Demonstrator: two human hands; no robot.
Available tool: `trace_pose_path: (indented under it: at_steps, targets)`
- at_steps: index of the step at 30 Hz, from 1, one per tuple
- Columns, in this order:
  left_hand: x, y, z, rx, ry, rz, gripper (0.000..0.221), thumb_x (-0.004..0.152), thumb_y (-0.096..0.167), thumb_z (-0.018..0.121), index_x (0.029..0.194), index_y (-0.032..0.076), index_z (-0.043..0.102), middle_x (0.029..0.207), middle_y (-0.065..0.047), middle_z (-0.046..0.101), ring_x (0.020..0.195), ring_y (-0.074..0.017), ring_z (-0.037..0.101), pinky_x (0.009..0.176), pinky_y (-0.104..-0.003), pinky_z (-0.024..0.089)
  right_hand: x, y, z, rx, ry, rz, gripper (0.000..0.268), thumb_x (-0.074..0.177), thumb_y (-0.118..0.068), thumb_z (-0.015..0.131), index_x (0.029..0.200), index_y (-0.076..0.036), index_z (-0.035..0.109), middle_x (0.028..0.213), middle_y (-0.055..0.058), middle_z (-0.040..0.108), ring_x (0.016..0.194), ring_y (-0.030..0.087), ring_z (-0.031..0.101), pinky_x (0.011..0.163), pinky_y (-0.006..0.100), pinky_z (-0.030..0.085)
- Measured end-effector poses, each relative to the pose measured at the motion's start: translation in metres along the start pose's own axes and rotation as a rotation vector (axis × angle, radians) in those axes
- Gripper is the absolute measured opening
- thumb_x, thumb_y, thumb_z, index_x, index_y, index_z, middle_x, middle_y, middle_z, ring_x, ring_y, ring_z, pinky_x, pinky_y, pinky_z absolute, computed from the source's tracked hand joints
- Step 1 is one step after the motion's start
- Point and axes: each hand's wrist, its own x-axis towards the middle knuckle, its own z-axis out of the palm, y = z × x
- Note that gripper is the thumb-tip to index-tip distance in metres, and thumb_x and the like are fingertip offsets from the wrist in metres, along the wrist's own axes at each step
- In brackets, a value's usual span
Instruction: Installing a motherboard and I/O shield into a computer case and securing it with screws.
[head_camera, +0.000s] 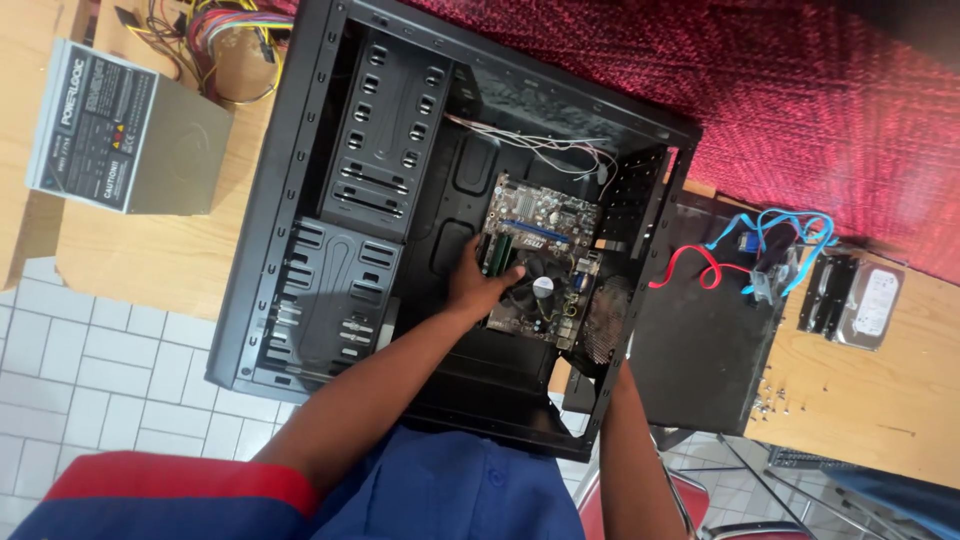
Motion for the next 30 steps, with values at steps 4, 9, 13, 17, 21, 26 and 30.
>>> trace_pose_path:
  at_steps: [4,9,13,17,21,26,30]
  targets:
    - [0.017,-0.017,-0.003,-0.006,-0.003,0.010,0.090,0.099,0.039,0.072,0.164,0.010,0.017,0.163,-0.030,0.022,0.151,-0.0497,0.027,0.120,-0.068,0.033,-0.001,-0.008,-0.002,0.004,0.002,-0.016,0.031,0.107,-0.031,0.052,0.124,-0.013,0.070,0.124,0.013,0.069,0.118,0.027,0.063,0.107,0.045,0.045]
    - [0.031,-0.032,-0.001,0.083,-0.033,-0.013,0.093,0.099,0.045,0.071,0.167,0.016,0.015,0.168,-0.023,0.016,0.154,-0.0444,0.022,0.123,-0.065,0.032,0.015,-0.035,0.002,0.003,-0.012,-0.062,0.034,0.108,-0.032,0.050,0.128,-0.013,0.070,0.129,0.014,0.069,0.123,0.028,0.062,0.111,0.046,0.043]
    - [0.028,-0.030,-0.001,0.122,-0.039,0.031,0.088,0.103,0.041,0.066,0.166,0.009,0.014,0.167,-0.026,0.018,0.153,-0.0473,0.023,0.123,-0.066,0.033,0.030,-0.060,0.004,0.000,-0.024,-0.101,0.037,0.108,-0.033,0.049,0.131,-0.012,0.070,0.133,0.014,0.069,0.127,0.029,0.061,0.115,0.047,0.041]
    - [0.040,-0.033,0.003,0.224,0.048,-0.003,0.091,0.093,0.044,0.074,0.165,0.020,0.023,0.166,-0.022,0.017,0.153,-0.0445,0.023,0.118,-0.059,0.038,0.029,-0.088,0.009,0.148,0.006,-0.108,0.045,0.105,-0.042,0.048,0.136,-0.014,0.066,0.142,0.006,0.064,0.138,0.021,0.052,0.123,0.043,0.027]
    - [0.054,-0.048,0.010,0.267,0.095,-0.060,0.094,0.089,0.042,0.077,0.165,0.029,0.024,0.165,-0.015,0.022,0.148,-0.0407,0.034,0.111,-0.051,0.044,-0.039,-0.160,0.036,0.159,0.035,-0.018,0.070,0.093,-0.055,0.041,0.155,-0.023,0.047,0.169,0.004,0.040,0.161,0.018,0.026,0.125,0.047,0.018]
    - [0.064,-0.060,0.011,0.345,0.132,0.042,0.092,0.088,0.043,0.078,0.163,0.022,0.030,0.154,-0.018,0.037,0.143,-0.0416,0.039,0.111,-0.052,0.044,-0.069,-0.167,0.053,-0.330,0.095,-0.239,0.074,0.088,-0.050,0.054,0.157,-0.023,0.047,0.139,0.004,0.058,0.136,0.017,0.051,0.111,0.040,0.037]
    - [0.067,-0.057,0.009,0.388,0.203,0.108,0.082,0.086,0.042,0.080,0.152,0.007,0.047,0.151,-0.019,0.050,0.145,-0.0396,0.039,0.112,-0.053,0.043,-0.047,-0.128,0.048,-0.713,0.153,-0.567,0.080,0.093,-0.058,0.049,0.162,-0.021,0.032,0.158,0.009,0.051,0.140,0.034,0.053,0.106,0.043,0.043]
